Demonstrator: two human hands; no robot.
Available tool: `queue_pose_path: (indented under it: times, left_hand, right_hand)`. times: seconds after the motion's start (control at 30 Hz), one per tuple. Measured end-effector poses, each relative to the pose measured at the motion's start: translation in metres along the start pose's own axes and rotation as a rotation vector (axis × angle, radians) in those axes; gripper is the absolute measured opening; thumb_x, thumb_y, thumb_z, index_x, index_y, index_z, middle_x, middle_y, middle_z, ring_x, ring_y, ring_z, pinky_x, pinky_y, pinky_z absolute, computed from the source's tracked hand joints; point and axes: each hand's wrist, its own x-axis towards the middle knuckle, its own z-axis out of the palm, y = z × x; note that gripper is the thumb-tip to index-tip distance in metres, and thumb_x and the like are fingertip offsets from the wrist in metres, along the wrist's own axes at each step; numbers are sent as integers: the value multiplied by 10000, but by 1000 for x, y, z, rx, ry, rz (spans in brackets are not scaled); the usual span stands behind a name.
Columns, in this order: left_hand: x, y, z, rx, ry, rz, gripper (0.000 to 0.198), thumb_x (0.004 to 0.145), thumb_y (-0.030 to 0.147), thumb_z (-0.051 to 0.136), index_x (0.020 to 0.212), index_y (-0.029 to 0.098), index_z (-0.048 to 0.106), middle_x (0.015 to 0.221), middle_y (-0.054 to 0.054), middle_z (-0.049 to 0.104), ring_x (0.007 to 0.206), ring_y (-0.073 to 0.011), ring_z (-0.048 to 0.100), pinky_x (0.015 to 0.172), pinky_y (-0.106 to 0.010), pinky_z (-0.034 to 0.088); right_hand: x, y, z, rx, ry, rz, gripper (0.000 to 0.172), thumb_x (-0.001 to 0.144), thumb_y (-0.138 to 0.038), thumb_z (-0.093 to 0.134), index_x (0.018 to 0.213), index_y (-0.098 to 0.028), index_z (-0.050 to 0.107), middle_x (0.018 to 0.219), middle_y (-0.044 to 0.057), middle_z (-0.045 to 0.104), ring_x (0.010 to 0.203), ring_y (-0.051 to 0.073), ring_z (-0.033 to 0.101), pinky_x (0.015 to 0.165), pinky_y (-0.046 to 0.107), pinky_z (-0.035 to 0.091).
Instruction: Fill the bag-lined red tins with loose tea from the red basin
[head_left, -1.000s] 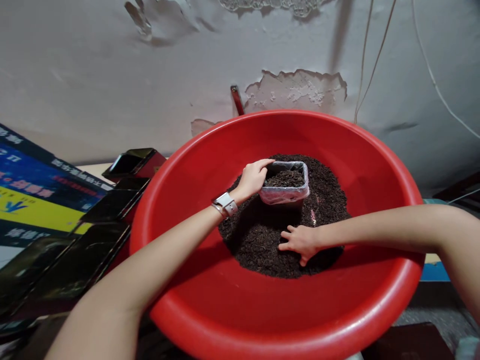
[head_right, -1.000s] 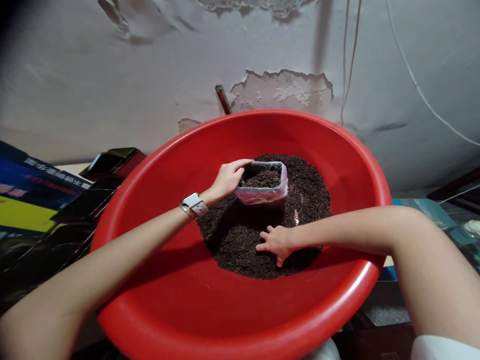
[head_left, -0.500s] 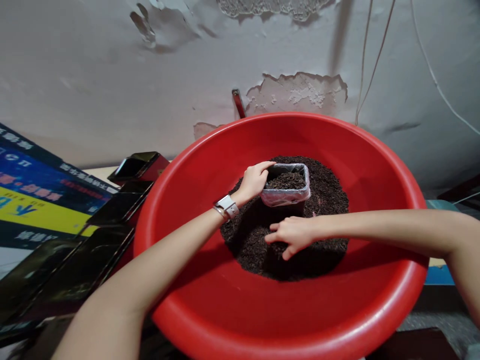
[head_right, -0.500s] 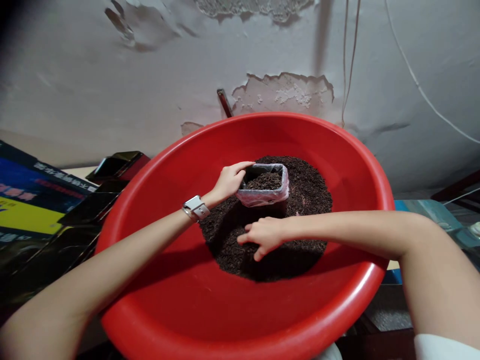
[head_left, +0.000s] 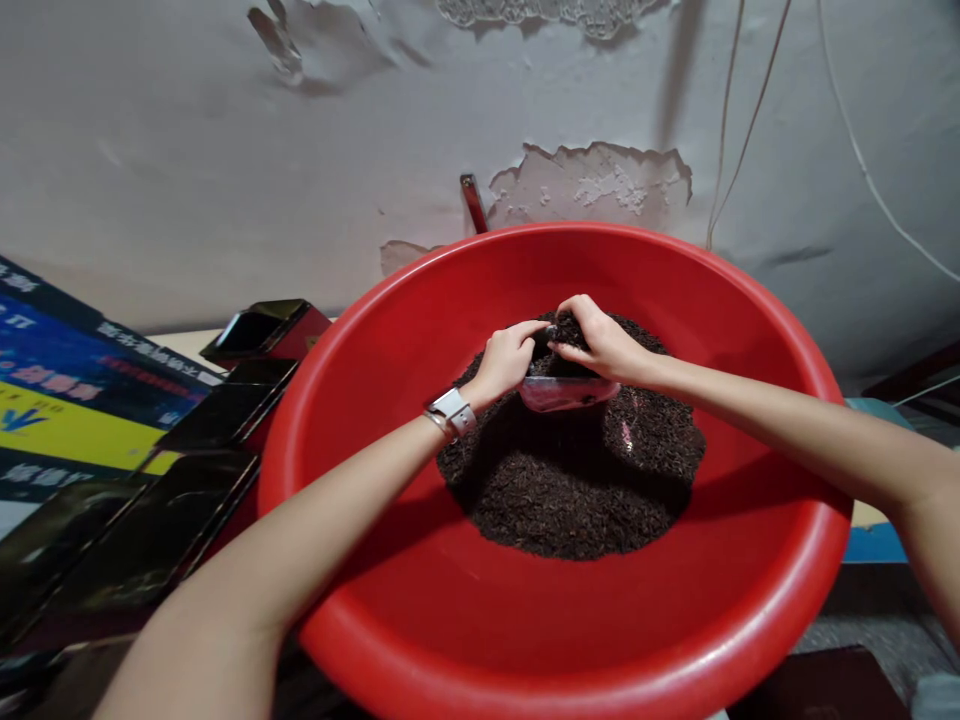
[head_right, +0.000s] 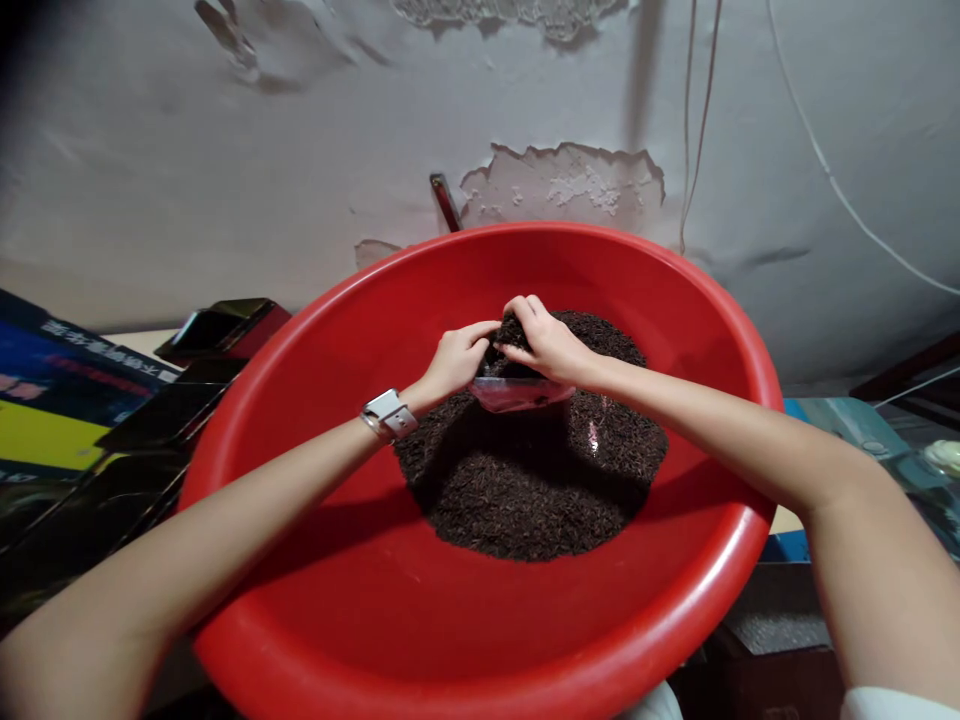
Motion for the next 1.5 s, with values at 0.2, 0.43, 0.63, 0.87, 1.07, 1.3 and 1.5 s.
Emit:
queue_pose_path:
  times: [0.2,0.43,0.63,0.87,1.07,1.3,1.5]
  left_hand:
    - [0,0,0,11,-5,-13,444,832,93,390,1179,175,653,1226,-24,646,1141,-175,588,1039,-282,404]
    - [0,-1,1,8,-5,-11,449,833,96,387,1162,229,661,1216,11,652,1129,-165,595,1030,-287,415]
    - [-1,2,-1,16,-5,-9,443,836,102,383,1165,207,659,1218,-2,651,1130,-169,592,1029,-280,411]
    - [-1,3,-1,-4,-25,-15,439,830,89,392,1163,200,657,1210,-8,656,1119,-159,597,1024,-285,423]
    - [0,3,-1,19,-16,-27,442,839,78,391,1167,211,656,1239,11,637,1164,-149,572,1064,-292,393]
    - [0,4,-1,19,-17,-27,445,836,60,391,1176,182,653,1241,-12,635,1156,-157,578,1058,-292,396]
    - [0,3,0,11,-14,-21,452,830,51,394,1159,205,662,1242,9,634,1172,-146,567,1067,-285,387]
  right_hand:
    - [2,8,12,60,48,-4,392,925,-332,412,1261,-146,336,1251,177,440,1171,234,468,1002,474,396]
    - [0,0,5,79,-91,-73,433,898,-359,476,1264,-143,394,1260,168,493,1191,253,482,980,488,421]
    - [-2,0,-4,-28,-95,-95,401,866,-396,531,1166,-133,484,1224,167,504,1130,267,499,940,488,423]
    - [-19,-37,13,-262,-199,-547,189,911,-295,432,952,-171,568,1150,125,546,1139,262,448,971,466,341]
    - [-68,-50,52,-321,-867,-708,209,902,-290,469,1042,-166,564,1020,106,572,893,199,551,765,336,436]
    - [-98,-27,67,-269,-1097,-281,570,821,-365,617,1325,-173,433,1271,173,481,1124,295,526,801,423,496]
    - [-89,-35,66,-266,-1238,-81,768,750,-526,661,1370,-142,422,1373,231,419,1178,362,520,841,424,494]
